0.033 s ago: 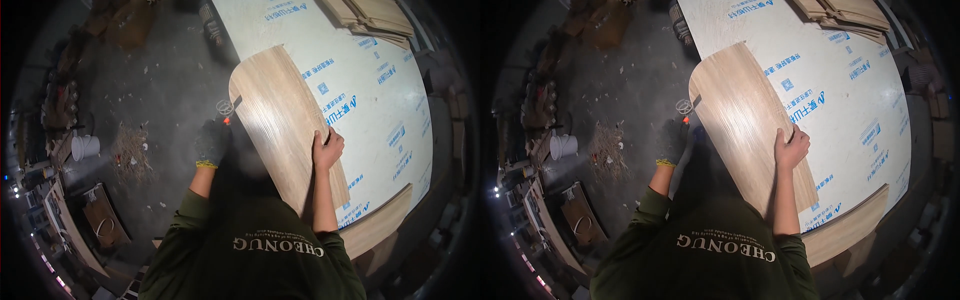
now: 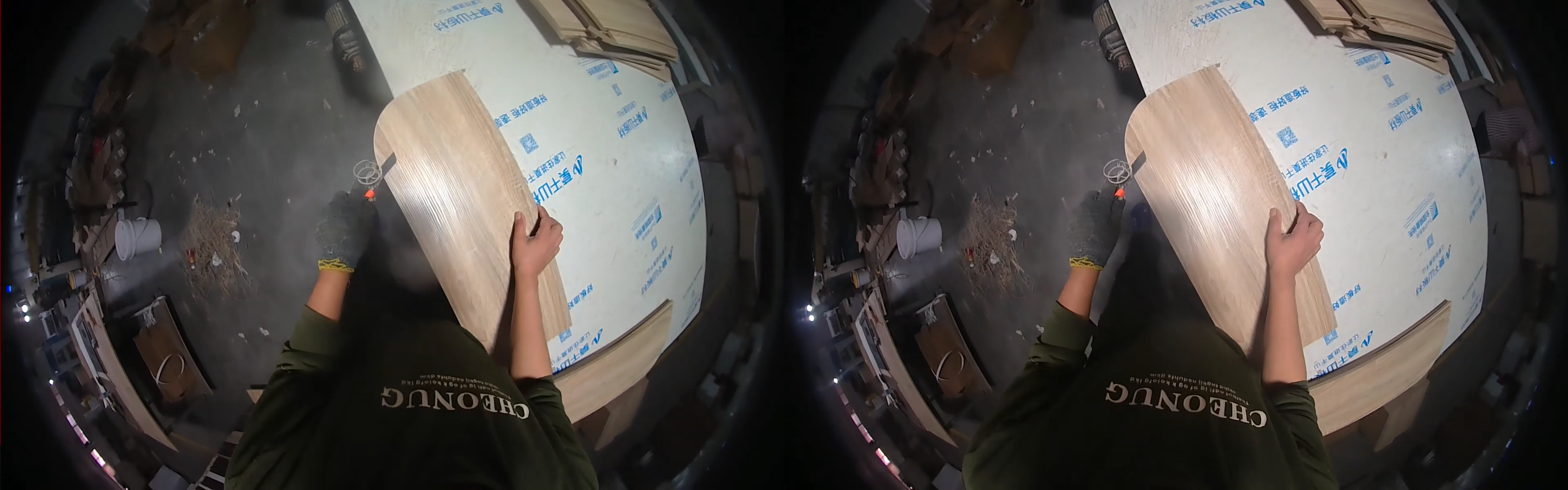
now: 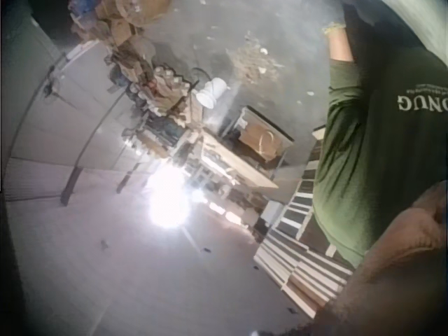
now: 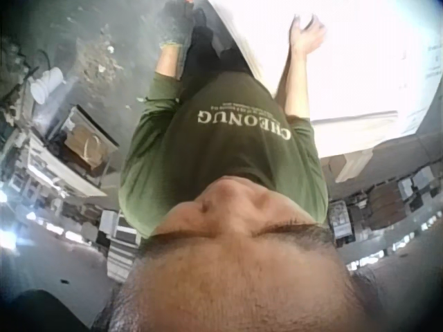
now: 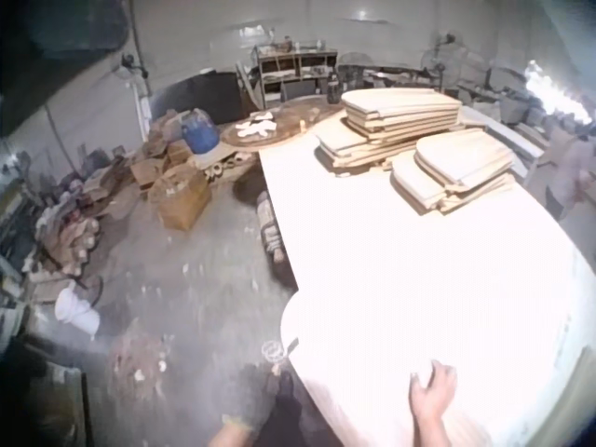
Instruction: The recorder uses a piece of sandpaper to smooth the edges and surface of wooden boards at a factory workbench.
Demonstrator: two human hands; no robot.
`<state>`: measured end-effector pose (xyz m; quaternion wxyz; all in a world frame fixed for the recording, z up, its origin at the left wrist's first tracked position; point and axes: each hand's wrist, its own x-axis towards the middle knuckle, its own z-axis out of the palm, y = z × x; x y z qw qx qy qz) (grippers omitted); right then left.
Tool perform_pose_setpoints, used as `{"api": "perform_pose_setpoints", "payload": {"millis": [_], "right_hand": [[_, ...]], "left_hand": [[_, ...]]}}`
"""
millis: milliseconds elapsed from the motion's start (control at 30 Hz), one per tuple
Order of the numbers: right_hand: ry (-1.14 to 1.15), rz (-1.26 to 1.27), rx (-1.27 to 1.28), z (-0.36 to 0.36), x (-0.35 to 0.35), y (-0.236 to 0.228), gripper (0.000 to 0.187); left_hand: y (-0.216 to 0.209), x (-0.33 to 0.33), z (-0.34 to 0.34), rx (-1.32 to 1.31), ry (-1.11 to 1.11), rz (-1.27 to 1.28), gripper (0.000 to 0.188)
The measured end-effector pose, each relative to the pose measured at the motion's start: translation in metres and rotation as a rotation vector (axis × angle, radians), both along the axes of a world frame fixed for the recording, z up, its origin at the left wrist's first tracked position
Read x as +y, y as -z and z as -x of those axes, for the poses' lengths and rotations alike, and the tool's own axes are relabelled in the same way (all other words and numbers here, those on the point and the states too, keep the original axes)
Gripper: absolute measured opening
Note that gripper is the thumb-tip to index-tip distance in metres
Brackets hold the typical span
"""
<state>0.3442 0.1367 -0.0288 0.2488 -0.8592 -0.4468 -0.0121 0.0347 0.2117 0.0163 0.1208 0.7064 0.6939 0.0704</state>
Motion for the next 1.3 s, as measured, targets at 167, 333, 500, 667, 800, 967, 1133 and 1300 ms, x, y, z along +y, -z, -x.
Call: {"api": "perform_pose_setpoints", "payload": {"millis": [167, 333, 500, 667, 800, 967, 1133, 1300], "right_hand": [[-0.005, -0.024, -0.009, 0.001, -0.001, 0.001, 0.050], [-0.007, -0.018, -0.007, -0.002, -0.002, 0.002, 0.050], [-0.005, -0.014, -0.018, -0.002, -0.002, 0.003, 0.050], [-0.008, -0.045, -0.007, -0.004, -0.002, 0.004, 0.049], [0.008, -0.054, -0.010, -0.003, 0.000, 0.001, 0.048], [0.012, -0.050, 0.014, -0.002, 0.001, -0.001, 0.049], [0.008, -0.055, 0.038, 0.000, 0.003, -0.004, 0.043], [0.030, -0.058, 0.054, 0.000, 0.003, -0.005, 0.042]], "left_hand": [[0.006, 0.007, 0.011, -0.002, 0.097, -0.053, 0.030], [0.004, 0.026, 0.011, 0.036, 0.070, -0.017, 0.030], [0.004, 0.041, 0.022, 0.082, 0.139, -0.067, 0.029], [0.011, 0.065, 0.034, 0.107, 0.251, -0.189, 0.028], [0.010, 0.089, 0.043, 0.046, 0.330, -0.216, 0.029], [0.005, 0.117, 0.046, 0.063, 0.448, -0.233, 0.030], [0.006, 0.148, 0.054, 0.015, 0.544, -0.204, 0.031], [0.000, 0.173, 0.051, 0.039, 0.640, -0.153, 0.031]]}}
